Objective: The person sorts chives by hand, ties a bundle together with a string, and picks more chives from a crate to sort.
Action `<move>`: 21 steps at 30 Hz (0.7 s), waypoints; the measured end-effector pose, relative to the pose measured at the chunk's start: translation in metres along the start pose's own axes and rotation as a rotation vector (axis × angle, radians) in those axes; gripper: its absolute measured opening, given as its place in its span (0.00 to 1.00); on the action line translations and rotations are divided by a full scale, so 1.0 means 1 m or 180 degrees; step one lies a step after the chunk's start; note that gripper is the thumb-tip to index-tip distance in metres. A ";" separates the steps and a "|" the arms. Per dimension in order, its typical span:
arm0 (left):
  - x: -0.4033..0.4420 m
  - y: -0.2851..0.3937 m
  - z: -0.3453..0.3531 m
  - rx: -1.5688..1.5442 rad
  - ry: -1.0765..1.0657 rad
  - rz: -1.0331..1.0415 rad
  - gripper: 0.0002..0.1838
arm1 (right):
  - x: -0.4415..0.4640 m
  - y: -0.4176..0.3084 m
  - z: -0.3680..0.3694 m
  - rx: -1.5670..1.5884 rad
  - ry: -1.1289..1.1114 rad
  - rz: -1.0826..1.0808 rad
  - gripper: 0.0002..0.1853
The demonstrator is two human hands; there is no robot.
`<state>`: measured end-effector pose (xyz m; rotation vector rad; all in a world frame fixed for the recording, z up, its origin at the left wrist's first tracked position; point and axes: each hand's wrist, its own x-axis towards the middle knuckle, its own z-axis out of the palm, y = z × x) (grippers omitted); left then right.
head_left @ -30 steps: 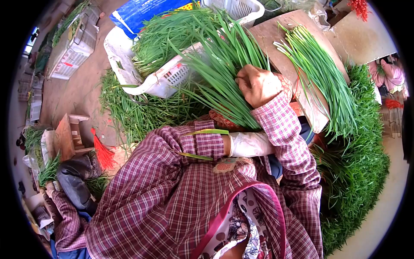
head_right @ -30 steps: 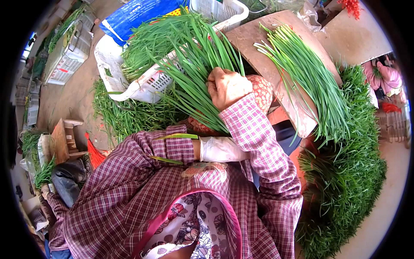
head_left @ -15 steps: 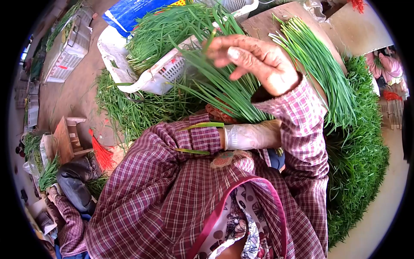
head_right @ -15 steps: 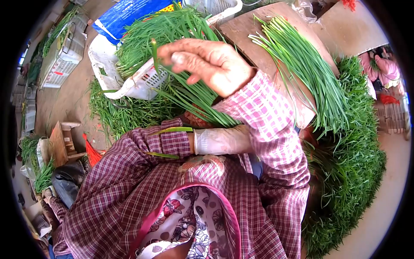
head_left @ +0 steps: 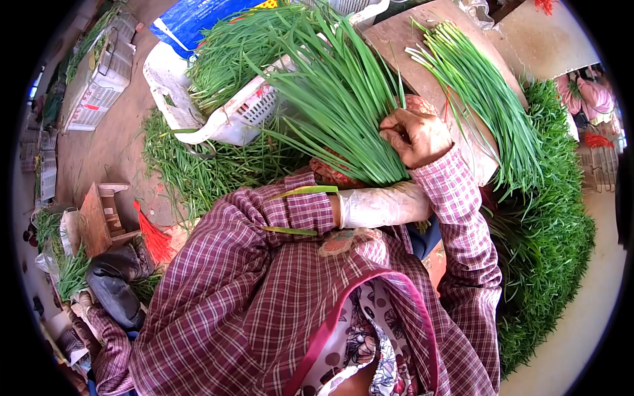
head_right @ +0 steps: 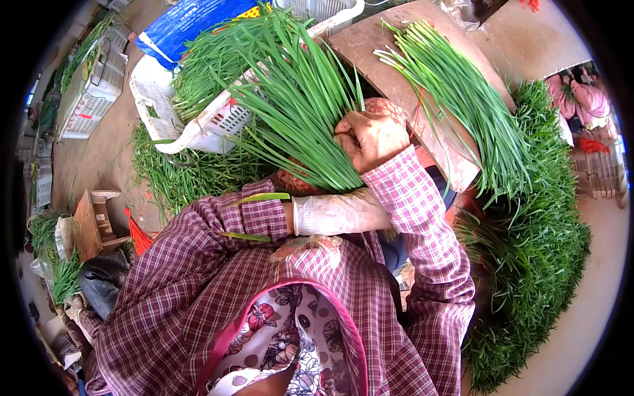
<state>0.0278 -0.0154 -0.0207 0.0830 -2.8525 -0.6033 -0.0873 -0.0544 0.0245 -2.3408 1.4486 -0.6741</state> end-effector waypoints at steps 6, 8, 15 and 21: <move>-0.024 0.003 -0.026 -0.1869 0.0268 0.0102 0.19 | -0.004 -0.011 0.009 -0.0437 0.0193 0.0328 0.09; -0.025 0.000 -0.008 -0.1905 -0.0416 -0.0328 0.20 | -0.004 -0.015 0.012 -0.0512 0.0232 0.0378 0.10; -0.025 -0.006 0.014 -0.1458 -0.0002 -0.0016 0.22 | -0.006 -0.013 0.016 -0.0563 0.0424 0.0503 0.11; -0.008 0.012 -0.047 -0.1960 -0.0205 -0.0431 0.22 | -0.009 -0.009 0.004 -0.0073 0.0502 0.0400 0.10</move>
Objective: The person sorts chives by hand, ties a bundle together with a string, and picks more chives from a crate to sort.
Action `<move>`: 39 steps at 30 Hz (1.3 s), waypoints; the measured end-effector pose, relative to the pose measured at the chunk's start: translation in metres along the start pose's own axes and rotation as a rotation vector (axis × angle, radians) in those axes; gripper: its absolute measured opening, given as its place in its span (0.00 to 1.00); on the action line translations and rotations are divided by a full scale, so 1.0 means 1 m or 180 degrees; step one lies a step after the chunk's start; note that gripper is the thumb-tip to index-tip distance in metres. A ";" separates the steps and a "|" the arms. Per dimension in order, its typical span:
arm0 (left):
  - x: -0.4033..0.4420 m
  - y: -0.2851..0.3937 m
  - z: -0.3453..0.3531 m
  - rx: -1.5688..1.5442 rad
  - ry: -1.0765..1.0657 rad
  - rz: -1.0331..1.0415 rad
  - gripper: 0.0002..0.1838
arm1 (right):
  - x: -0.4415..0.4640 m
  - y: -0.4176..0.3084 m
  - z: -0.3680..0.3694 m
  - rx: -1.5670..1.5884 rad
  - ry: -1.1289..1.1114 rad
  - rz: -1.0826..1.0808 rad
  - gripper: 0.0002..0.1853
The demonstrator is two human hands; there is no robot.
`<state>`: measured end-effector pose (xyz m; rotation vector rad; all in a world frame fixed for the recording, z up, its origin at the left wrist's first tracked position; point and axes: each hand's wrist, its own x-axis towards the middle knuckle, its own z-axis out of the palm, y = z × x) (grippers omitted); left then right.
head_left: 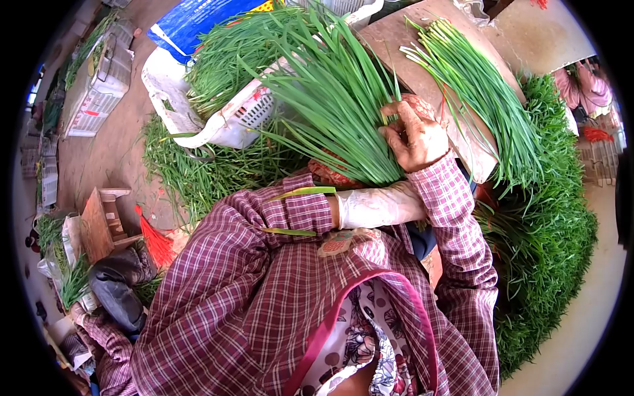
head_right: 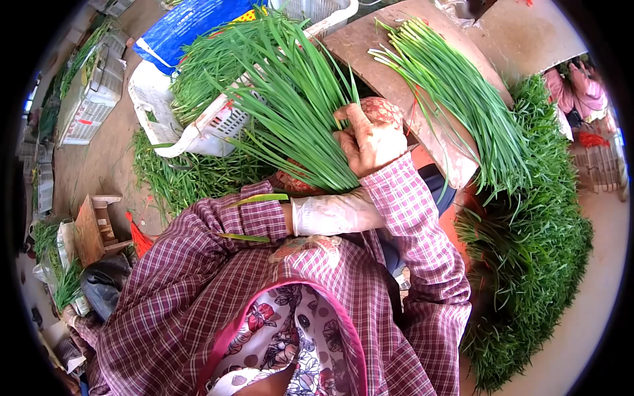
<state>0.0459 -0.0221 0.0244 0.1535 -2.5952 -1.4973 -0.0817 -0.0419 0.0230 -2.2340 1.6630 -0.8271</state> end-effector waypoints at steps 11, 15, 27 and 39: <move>0.023 -0.018 0.012 0.0984 -0.0709 -0.0310 0.25 | -0.011 0.001 -0.013 -0.0178 0.0522 -0.0672 0.05; -0.017 -0.042 0.026 -0.0618 0.0300 0.0917 0.21 | -0.018 -0.013 -0.022 0.0078 0.0317 -0.1092 0.05; -0.017 -0.061 0.038 -0.0604 0.0199 0.0987 0.22 | -0.030 0.004 -0.009 0.3141 -0.1277 0.1710 0.04; -0.017 -0.033 0.024 -0.0811 -0.0045 0.0738 0.25 | -0.027 -0.008 -0.018 0.3717 -0.1492 0.1819 0.07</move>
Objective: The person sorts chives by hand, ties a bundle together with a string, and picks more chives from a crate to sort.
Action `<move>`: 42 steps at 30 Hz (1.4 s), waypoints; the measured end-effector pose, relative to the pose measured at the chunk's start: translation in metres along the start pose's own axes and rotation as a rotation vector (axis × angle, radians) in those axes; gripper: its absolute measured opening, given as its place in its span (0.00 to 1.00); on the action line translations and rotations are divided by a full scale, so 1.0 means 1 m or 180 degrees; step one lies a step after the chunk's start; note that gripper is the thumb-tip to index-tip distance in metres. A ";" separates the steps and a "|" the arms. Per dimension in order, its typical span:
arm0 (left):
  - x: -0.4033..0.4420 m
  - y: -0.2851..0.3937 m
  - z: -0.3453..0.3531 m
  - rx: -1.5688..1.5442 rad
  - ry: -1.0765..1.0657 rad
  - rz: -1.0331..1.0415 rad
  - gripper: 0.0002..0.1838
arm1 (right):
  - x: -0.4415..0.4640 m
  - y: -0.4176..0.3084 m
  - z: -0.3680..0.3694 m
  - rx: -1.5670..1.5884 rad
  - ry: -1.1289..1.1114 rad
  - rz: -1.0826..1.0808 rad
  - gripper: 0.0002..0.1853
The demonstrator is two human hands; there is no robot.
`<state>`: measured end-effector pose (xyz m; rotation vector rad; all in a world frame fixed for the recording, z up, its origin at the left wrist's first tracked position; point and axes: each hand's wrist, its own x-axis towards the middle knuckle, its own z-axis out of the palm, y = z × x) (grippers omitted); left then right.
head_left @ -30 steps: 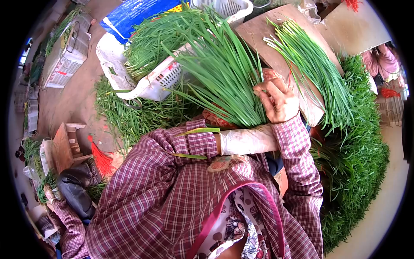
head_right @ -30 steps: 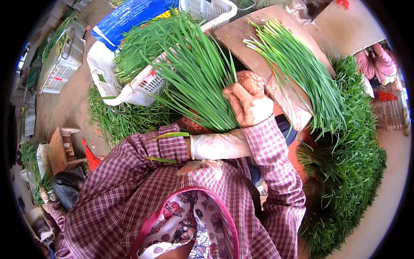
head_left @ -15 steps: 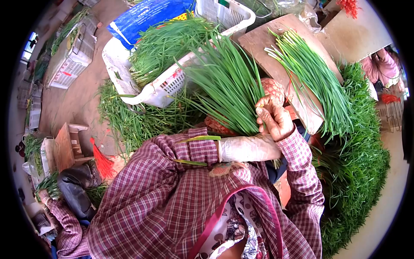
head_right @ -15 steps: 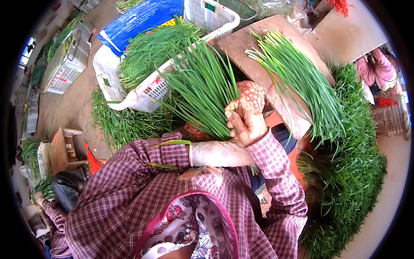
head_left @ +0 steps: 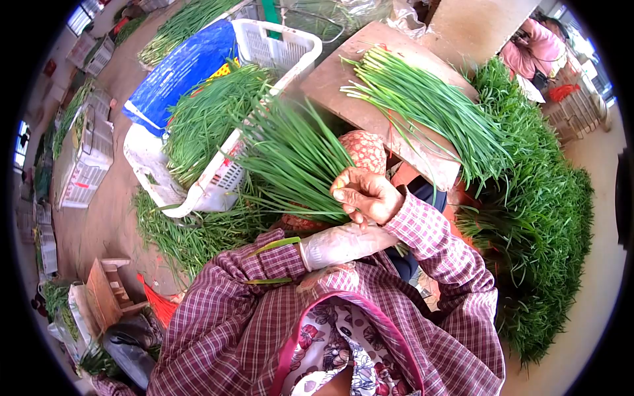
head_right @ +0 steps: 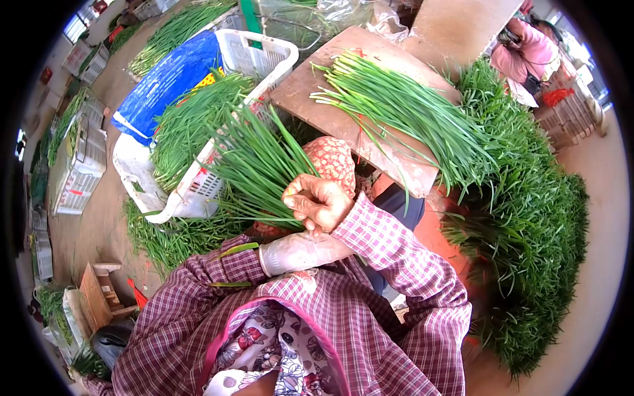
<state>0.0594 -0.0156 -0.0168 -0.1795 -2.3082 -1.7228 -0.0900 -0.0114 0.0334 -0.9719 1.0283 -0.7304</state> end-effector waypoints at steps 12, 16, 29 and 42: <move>0.008 0.012 -0.009 -0.0259 0.0362 -0.0210 0.17 | -0.013 -0.106 0.040 0.0622 -0.0607 -0.1761 0.09; 0.033 0.024 -0.016 -0.0763 0.1185 -0.0395 0.15 | 0.018 -0.127 0.042 -0.1650 -0.0162 -0.2987 0.18; 0.077 0.132 -0.159 -0.0810 0.3563 0.1451 0.15 | 0.065 -0.096 -0.009 -0.2586 0.1572 -0.3905 0.68; 0.132 0.032 -0.241 -0.1223 0.2989 0.1054 0.26 | -0.060 -0.160 -0.149 -0.5324 0.3591 -0.2509 0.36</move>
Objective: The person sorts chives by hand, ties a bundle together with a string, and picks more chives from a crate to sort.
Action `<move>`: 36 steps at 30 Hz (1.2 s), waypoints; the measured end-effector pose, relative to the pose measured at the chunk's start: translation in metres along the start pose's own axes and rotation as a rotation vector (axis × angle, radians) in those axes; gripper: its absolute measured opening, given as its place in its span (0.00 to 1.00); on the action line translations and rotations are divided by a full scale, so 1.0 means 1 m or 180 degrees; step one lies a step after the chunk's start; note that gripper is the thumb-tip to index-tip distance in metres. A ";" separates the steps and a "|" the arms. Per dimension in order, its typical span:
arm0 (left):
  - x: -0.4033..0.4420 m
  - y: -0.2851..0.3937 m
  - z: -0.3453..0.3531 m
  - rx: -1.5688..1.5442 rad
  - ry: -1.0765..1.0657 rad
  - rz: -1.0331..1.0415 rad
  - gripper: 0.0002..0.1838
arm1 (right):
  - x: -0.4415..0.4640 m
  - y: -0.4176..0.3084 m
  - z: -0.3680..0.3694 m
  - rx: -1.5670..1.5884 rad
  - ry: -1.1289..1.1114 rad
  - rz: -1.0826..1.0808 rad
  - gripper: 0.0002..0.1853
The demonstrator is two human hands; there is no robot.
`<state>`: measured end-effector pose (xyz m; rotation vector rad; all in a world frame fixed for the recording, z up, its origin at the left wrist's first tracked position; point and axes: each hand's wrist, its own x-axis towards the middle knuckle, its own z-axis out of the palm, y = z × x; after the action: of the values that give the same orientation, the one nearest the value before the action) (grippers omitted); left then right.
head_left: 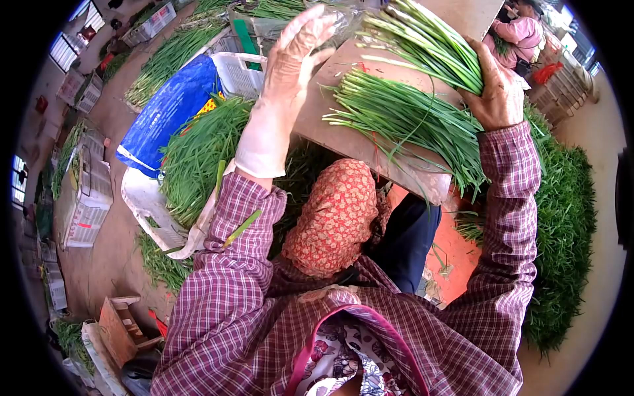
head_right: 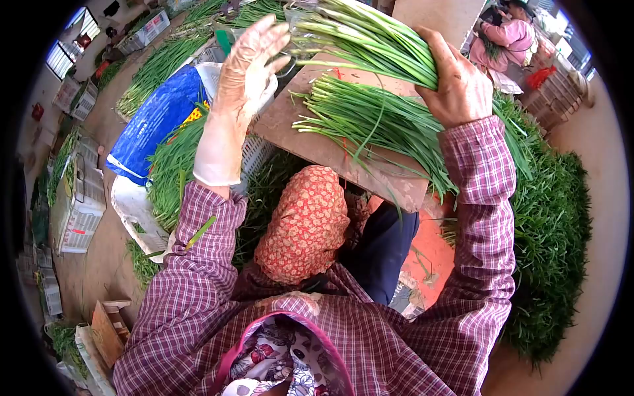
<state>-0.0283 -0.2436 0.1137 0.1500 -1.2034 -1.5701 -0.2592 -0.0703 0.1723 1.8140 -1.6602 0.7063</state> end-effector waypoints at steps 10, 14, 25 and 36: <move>0.002 -0.107 -0.112 0.2220 0.0372 -0.2288 0.20 | -0.038 0.039 0.124 0.0284 -0.1223 0.0965 0.37; 0.021 -0.131 -0.115 0.1958 0.0582 -0.2487 0.17 | -0.030 0.031 0.143 0.0325 -0.1838 0.1238 0.38; 0.043 -0.132 -0.116 0.2383 0.0717 -0.2581 0.12 | -0.052 0.047 0.174 0.0791 -0.1387 0.0935 0.39; 0.036 -0.029 -0.152 0.3128 0.0716 -0.1445 0.07 | -0.045 0.057 0.175 0.1596 -0.1697 0.0486 0.47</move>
<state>0.0361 -0.3670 0.0370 1.2692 -1.7357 -1.1360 -0.3199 -0.1679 0.0220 2.4021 -2.1183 0.8048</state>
